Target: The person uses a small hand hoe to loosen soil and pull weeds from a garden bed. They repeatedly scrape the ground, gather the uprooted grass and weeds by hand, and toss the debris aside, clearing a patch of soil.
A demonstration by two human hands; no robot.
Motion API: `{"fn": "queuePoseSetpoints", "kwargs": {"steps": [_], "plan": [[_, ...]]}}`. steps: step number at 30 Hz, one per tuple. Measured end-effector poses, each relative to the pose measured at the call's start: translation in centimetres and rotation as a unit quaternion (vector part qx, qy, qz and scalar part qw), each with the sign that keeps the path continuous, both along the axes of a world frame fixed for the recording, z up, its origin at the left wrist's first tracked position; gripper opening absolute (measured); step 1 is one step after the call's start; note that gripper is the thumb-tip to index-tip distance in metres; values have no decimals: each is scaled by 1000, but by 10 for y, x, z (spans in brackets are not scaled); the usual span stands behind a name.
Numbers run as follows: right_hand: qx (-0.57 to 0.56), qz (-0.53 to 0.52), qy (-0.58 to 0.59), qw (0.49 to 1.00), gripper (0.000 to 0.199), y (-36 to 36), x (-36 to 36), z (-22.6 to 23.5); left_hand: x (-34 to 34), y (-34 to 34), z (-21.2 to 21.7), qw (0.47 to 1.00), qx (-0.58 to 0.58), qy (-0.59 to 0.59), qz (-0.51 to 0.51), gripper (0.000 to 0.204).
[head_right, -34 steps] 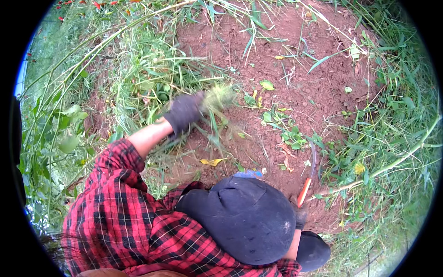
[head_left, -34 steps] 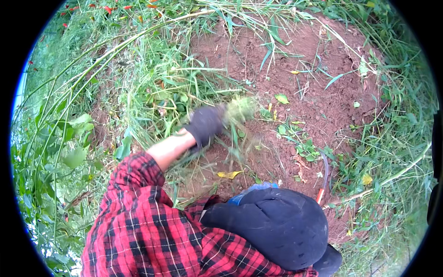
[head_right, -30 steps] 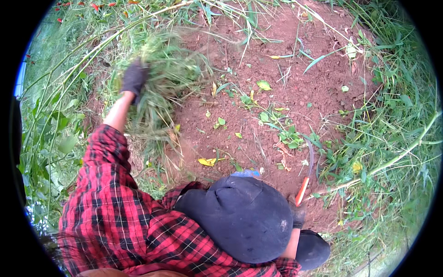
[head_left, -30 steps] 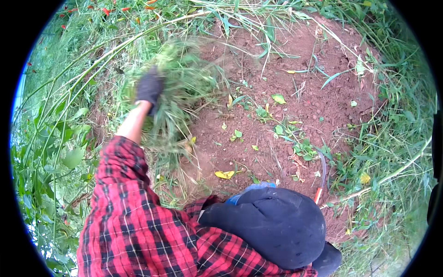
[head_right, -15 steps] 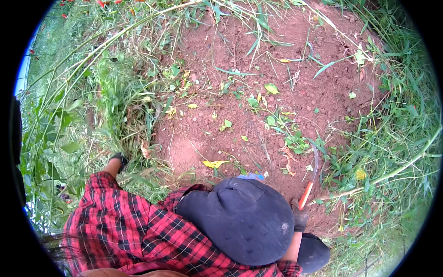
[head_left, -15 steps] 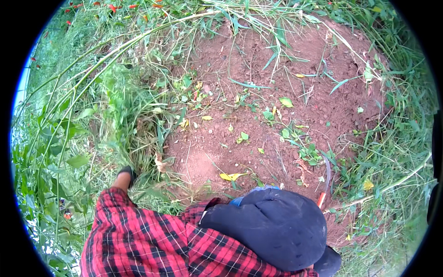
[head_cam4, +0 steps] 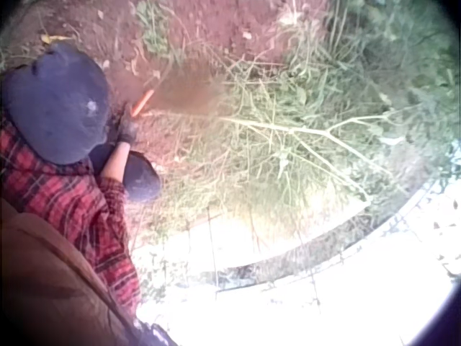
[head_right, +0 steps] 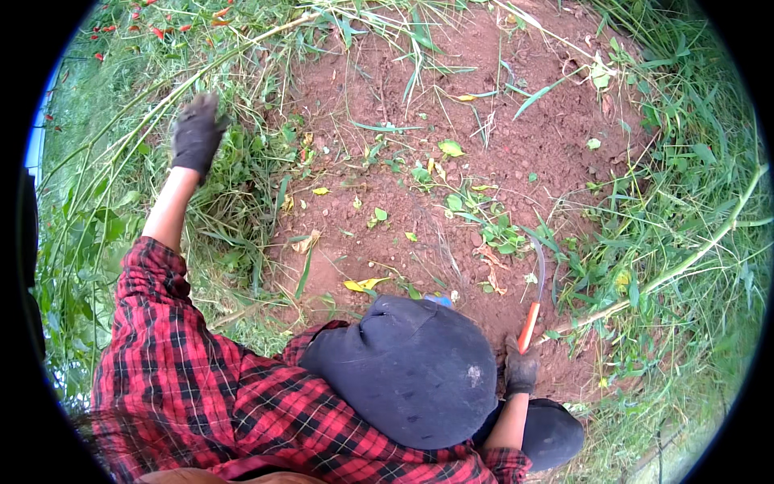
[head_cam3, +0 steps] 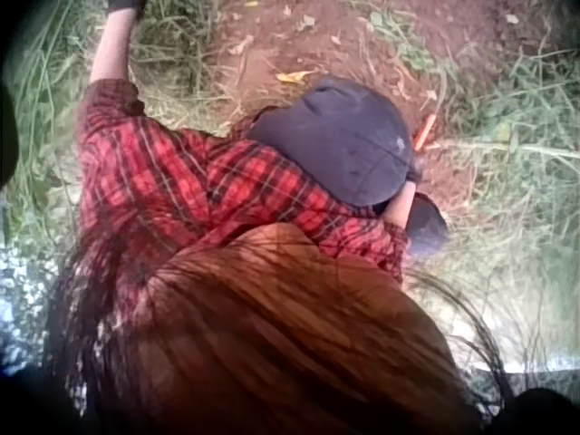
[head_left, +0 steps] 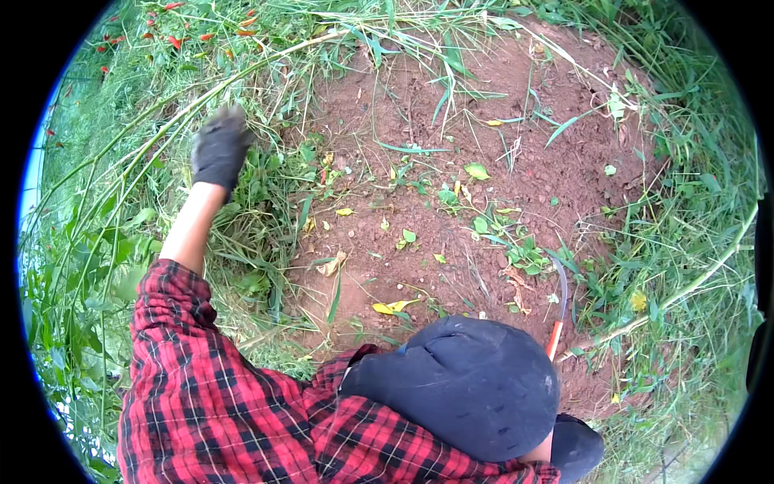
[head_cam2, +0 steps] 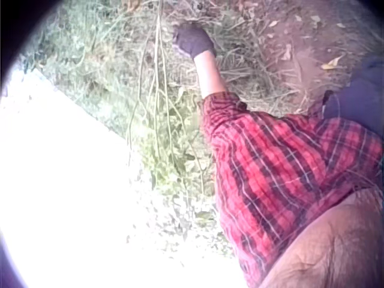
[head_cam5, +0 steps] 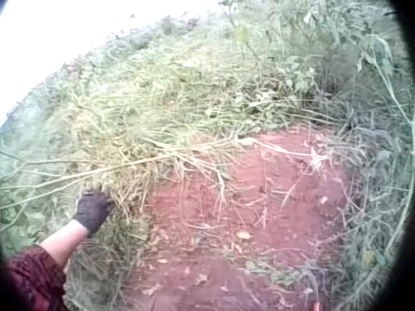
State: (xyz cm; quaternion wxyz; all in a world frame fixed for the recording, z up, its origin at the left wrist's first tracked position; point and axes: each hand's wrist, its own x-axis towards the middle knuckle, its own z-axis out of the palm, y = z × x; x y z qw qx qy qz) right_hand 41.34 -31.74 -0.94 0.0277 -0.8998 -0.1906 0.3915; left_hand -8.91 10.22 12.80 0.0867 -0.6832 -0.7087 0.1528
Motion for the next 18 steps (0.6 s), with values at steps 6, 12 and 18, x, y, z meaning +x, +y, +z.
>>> {"fn": "queuePoseSetpoints", "kwargs": {"steps": [6,12,18], "plan": [[-2,-114,76,991,48,17,-13,11,153,-73,-138,893,-380,-166,-175,71],[6,-25,25,999,48,16,-12,8,82,-59,-220,922,-377,-62,-64,46],[20,2,-14,1000,51,15,-5,8,160,-94,-171,862,-435,-136,-224,33]]}}
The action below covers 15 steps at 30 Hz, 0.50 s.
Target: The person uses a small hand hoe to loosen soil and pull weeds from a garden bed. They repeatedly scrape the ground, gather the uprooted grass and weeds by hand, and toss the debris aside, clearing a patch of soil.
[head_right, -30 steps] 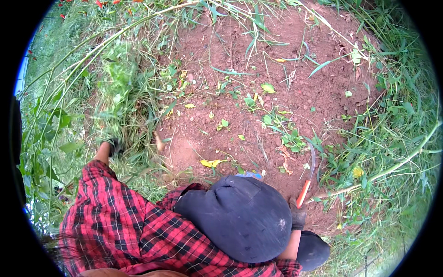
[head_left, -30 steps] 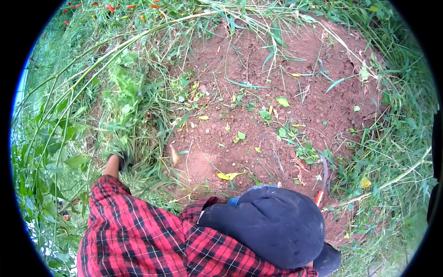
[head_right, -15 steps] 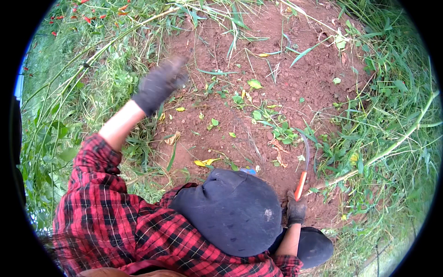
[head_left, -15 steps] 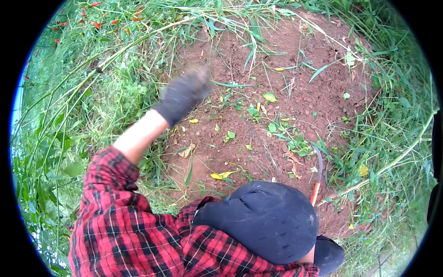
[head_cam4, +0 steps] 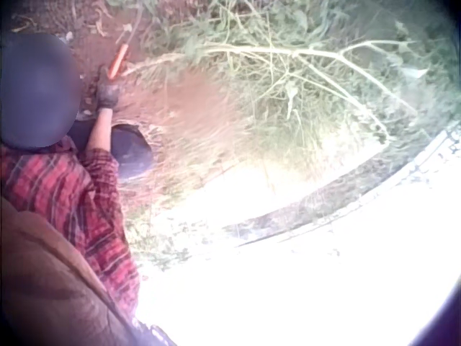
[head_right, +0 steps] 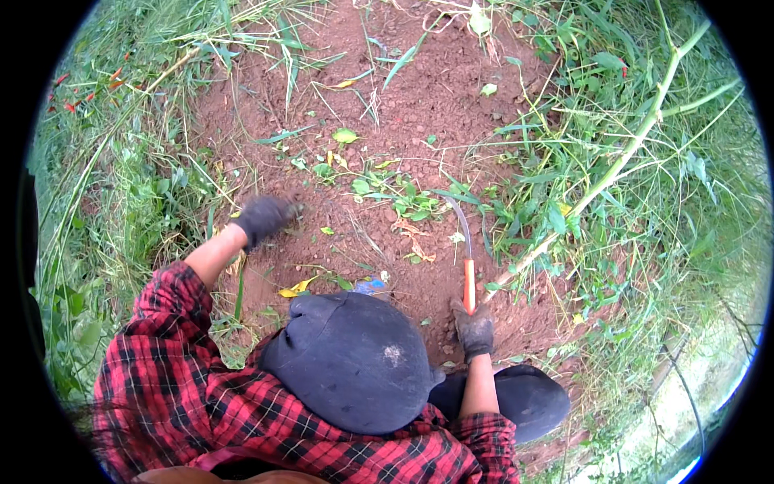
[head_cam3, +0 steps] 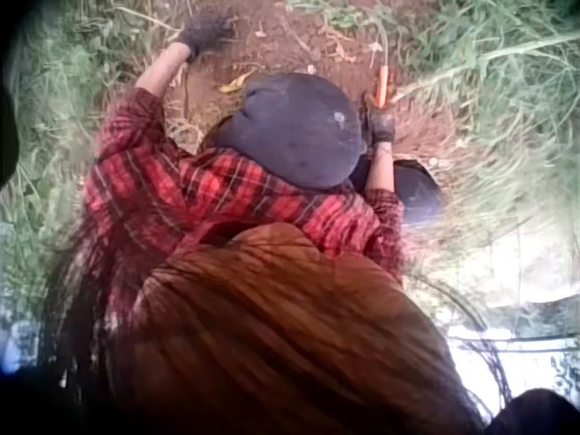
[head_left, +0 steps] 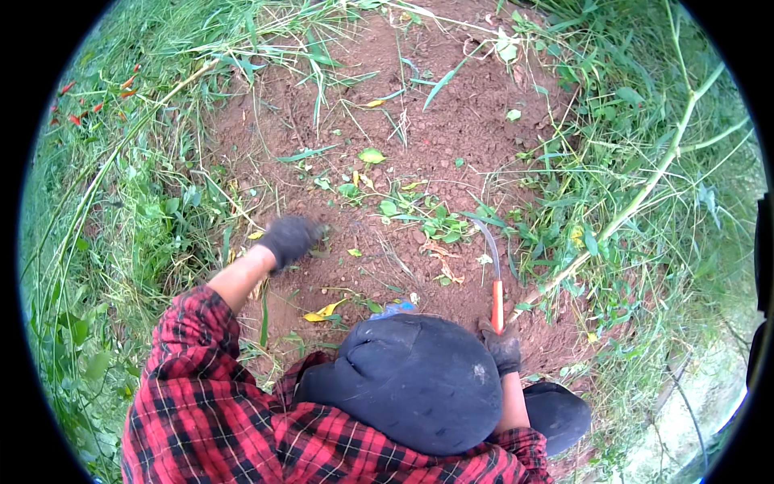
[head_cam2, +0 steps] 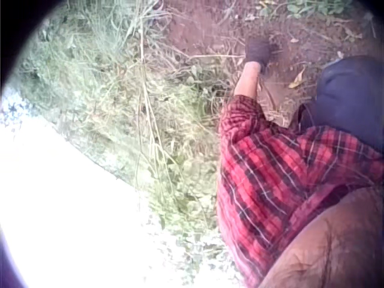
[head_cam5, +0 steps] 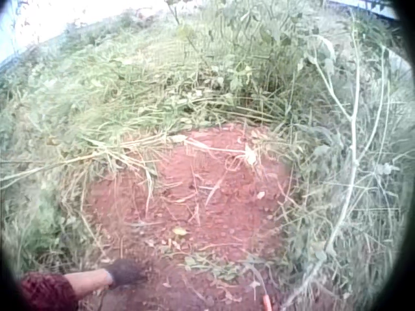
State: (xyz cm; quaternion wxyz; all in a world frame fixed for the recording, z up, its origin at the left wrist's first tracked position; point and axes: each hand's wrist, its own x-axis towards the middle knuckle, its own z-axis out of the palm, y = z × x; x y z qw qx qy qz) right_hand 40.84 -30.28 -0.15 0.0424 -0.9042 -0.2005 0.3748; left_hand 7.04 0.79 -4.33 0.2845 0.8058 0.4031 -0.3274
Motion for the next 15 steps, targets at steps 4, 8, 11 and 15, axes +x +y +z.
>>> {"fn": "queuePoseSetpoints", "kwargs": {"steps": [4,8,11,15], "plan": [[-3,-42,32,999,54,13,-10,19,78,-93,60,970,-101,-203,-88,36],[-38,6,1,999,58,-2,-6,1,138,-78,36,972,-76,-220,-19,52],[-42,-7,24,999,59,0,-6,1,175,-36,37,990,1,-136,48,60],[-32,30,-1,999,59,-2,-3,-1,202,-31,-28,993,-27,-110,44,44]]}}
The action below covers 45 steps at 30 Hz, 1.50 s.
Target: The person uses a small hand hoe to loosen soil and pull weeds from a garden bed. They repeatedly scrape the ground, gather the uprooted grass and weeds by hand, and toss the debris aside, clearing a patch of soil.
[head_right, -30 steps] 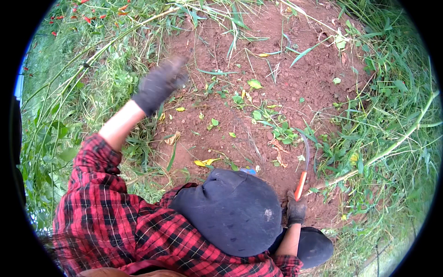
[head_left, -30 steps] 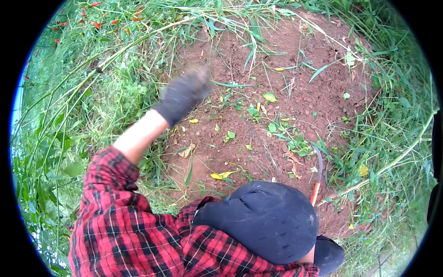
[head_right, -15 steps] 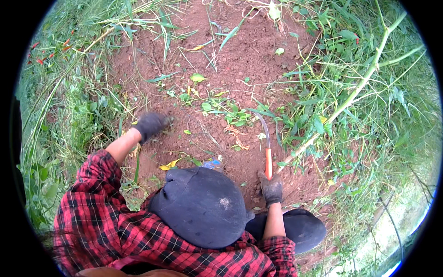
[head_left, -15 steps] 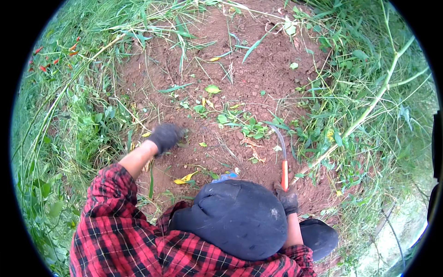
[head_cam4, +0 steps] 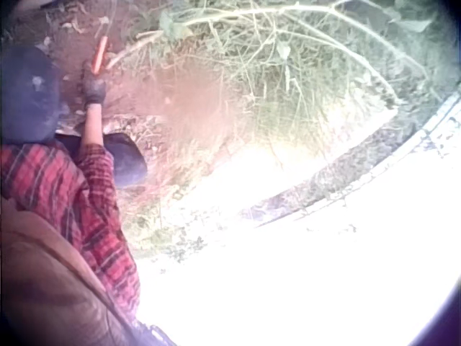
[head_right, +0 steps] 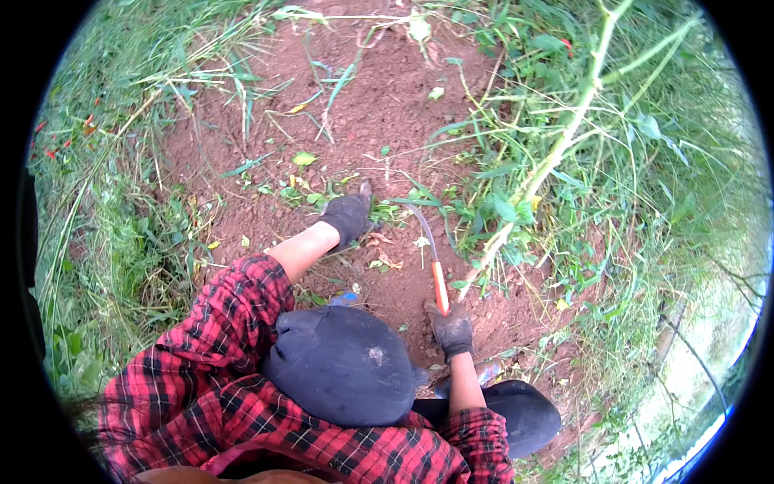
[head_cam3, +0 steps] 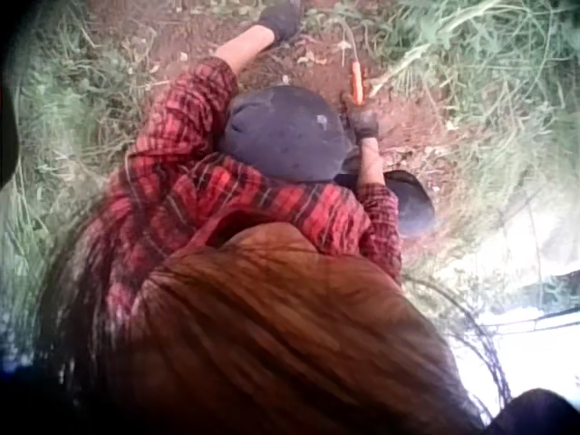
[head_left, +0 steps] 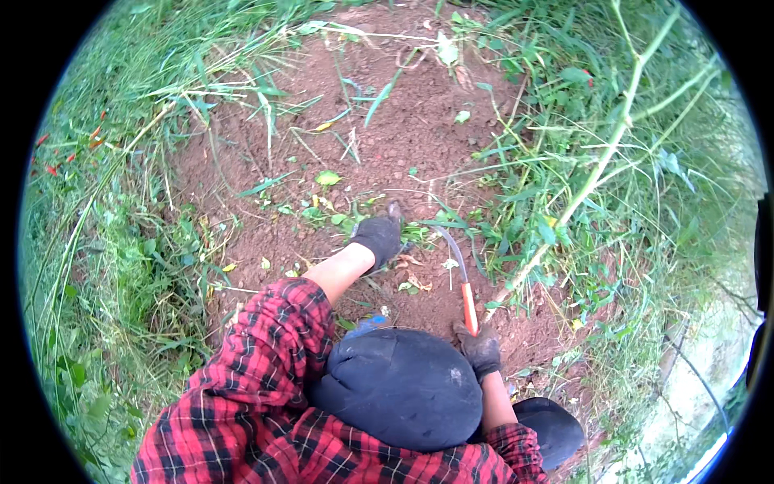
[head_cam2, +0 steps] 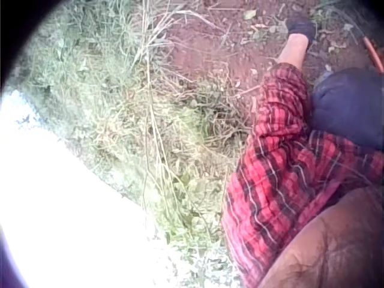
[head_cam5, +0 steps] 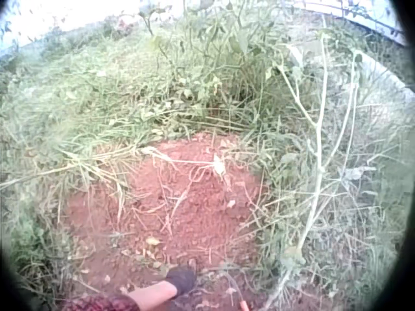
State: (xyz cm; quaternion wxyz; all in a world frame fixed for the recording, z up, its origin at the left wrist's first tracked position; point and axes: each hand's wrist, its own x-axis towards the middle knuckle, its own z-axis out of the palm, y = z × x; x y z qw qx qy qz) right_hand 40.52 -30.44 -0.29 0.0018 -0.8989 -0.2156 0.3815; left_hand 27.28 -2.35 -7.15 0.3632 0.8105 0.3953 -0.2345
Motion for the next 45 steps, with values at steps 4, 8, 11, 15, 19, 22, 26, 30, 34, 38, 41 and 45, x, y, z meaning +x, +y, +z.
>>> {"fn": "queuePoseSetpoints", "kwargs": {"steps": [4,8,11,15,19,22,26,30,34,38,41,45], "plan": [[-6,-37,60,997,53,2,-1,9,-10,-9,-33,988,39,-65,-137,28],[165,21,-9,986,43,-18,-9,-7,-76,-3,-79,933,-215,-235,170,38],[139,-71,40,987,45,-13,-2,3,-118,44,-88,856,-231,-243,393,44],[143,-90,61,984,44,-15,0,9,-129,147,-107,893,-208,-199,345,36],[169,-119,64,976,38,-41,-12,5,-16,92,35,995,56,-59,-55,41],[210,-96,97,968,35,-33,-11,4,19,76,77,971,106,-65,-203,46],[239,-73,160,955,36,-62,0,35,116,-19,186,906,-132,-215,-341,40],[203,-41,175,963,45,-136,13,64,200,-81,201,763,-4,-505,-402,43],[226,-295,211,904,29,-163,43,95,203,-46,177,722,342,-352,-488,31],[215,-401,174,873,27,-163,68,99,186,-43,150,793,318,-256,-453,38],[191,-373,109,901,32,-144,75,83,176,-44,148,802,326,-247,-435,34],[133,-8,-27,991,39,-87,82,70,155,-43,147,817,343,-219,-409,26]]}}
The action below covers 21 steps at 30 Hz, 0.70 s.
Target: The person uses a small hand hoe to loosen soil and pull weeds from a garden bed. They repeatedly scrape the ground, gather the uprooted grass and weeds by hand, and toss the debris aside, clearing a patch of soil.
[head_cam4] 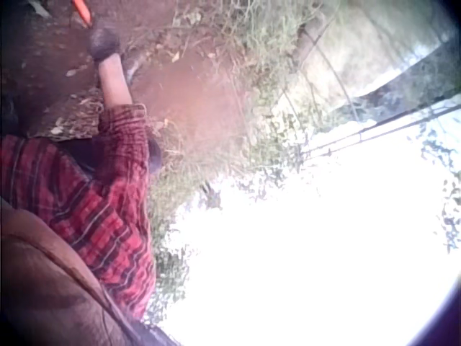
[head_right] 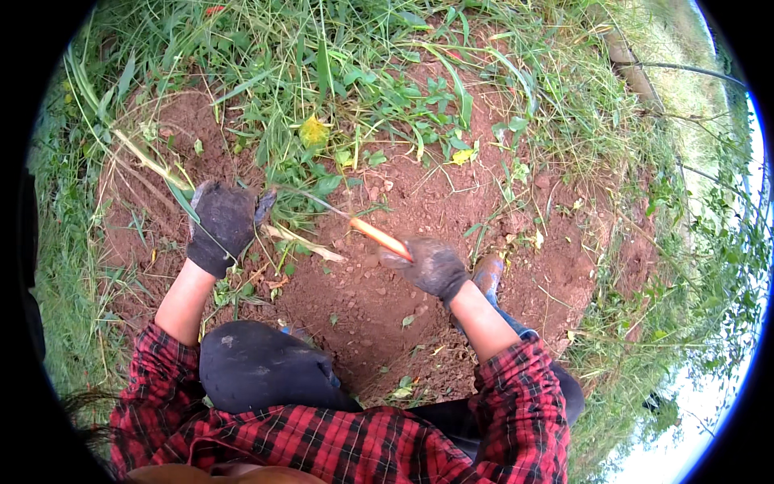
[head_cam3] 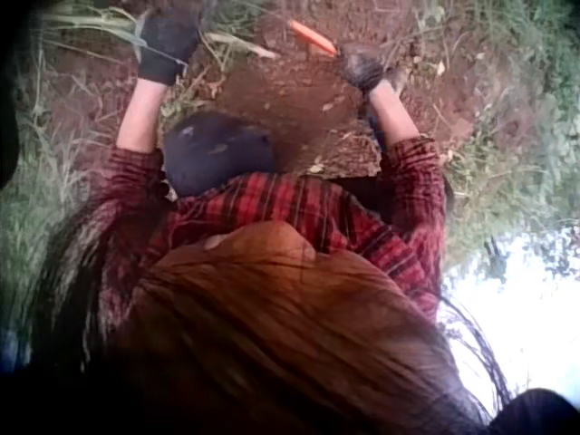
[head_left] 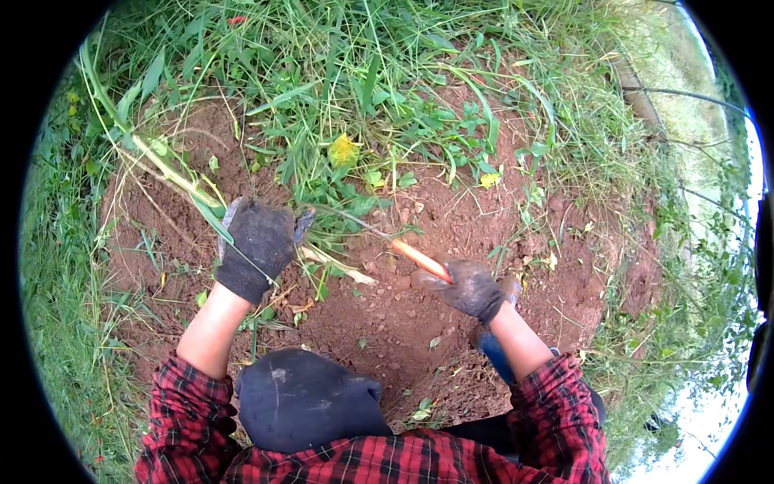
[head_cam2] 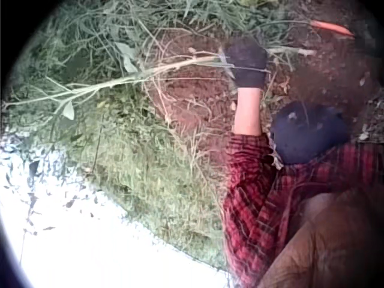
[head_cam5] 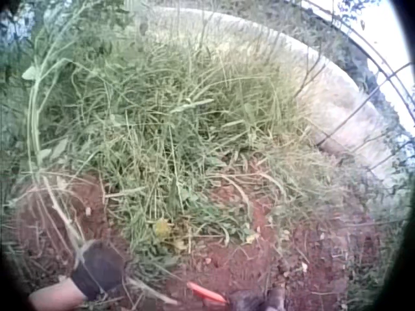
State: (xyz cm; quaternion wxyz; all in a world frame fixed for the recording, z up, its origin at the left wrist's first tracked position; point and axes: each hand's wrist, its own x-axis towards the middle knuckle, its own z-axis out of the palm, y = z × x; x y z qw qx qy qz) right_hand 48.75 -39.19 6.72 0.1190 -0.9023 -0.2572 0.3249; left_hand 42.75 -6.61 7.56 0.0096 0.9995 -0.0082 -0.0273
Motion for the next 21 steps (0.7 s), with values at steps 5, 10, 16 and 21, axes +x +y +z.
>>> {"fn": "queuePoseSetpoints", "kwargs": {"steps": [5,10,16,21], "plan": [[-52,141,-75,986,31,51,34,-8,-22,7,-13,998,7,-59,18,21],[-136,-146,-324,925,51,-41,163,46,-35,13,-25,992,10,-126,9,30],[180,-497,-292,797,36,-94,170,132,-33,15,-28,994,16,-94,48,28],[10,59,-206,977,39,-43,67,69,-33,14,-30,993,-9,-110,30,22]]}}
